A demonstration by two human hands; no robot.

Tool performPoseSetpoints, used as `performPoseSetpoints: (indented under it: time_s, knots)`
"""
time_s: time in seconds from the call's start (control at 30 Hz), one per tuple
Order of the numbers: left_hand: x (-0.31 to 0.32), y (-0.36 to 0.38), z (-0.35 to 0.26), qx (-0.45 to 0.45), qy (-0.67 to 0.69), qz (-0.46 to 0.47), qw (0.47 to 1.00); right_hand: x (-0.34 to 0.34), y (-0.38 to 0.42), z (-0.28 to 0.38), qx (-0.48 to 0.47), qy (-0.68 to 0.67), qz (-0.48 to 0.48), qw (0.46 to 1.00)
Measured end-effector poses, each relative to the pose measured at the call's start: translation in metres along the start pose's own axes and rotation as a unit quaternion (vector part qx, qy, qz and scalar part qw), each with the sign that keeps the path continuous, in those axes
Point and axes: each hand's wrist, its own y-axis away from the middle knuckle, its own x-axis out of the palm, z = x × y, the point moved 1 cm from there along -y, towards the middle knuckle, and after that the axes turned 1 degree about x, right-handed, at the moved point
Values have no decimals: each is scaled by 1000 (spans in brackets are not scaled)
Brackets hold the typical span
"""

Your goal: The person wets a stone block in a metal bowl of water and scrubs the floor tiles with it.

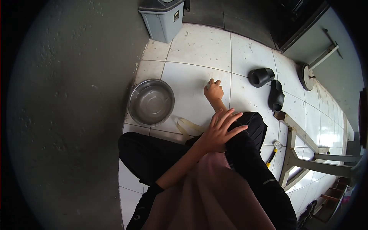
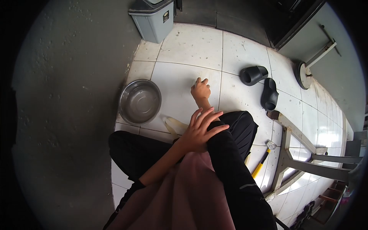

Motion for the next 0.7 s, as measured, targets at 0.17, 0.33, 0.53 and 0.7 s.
performPoseSetpoints:
  time_s: [0.17, 0.33, 0.53, 0.7]
  knots:
    - [1, 1, -32, 90, 103, 86, 987, 2, 23, -2, -49, 9, -16, 999]
    - [-8, -10, -65, 145, 144, 79, 976, -3, 27, -11, -39, -26, -3, 999]
    - [7, 2, -107, 78, 203, 31, 976, -6, 3, -31, -11, -95, 45, 994]
    - [3, 23, -101, -24, 326, 120, 937, -13, -34, -50, 19, -212, 10, 977]
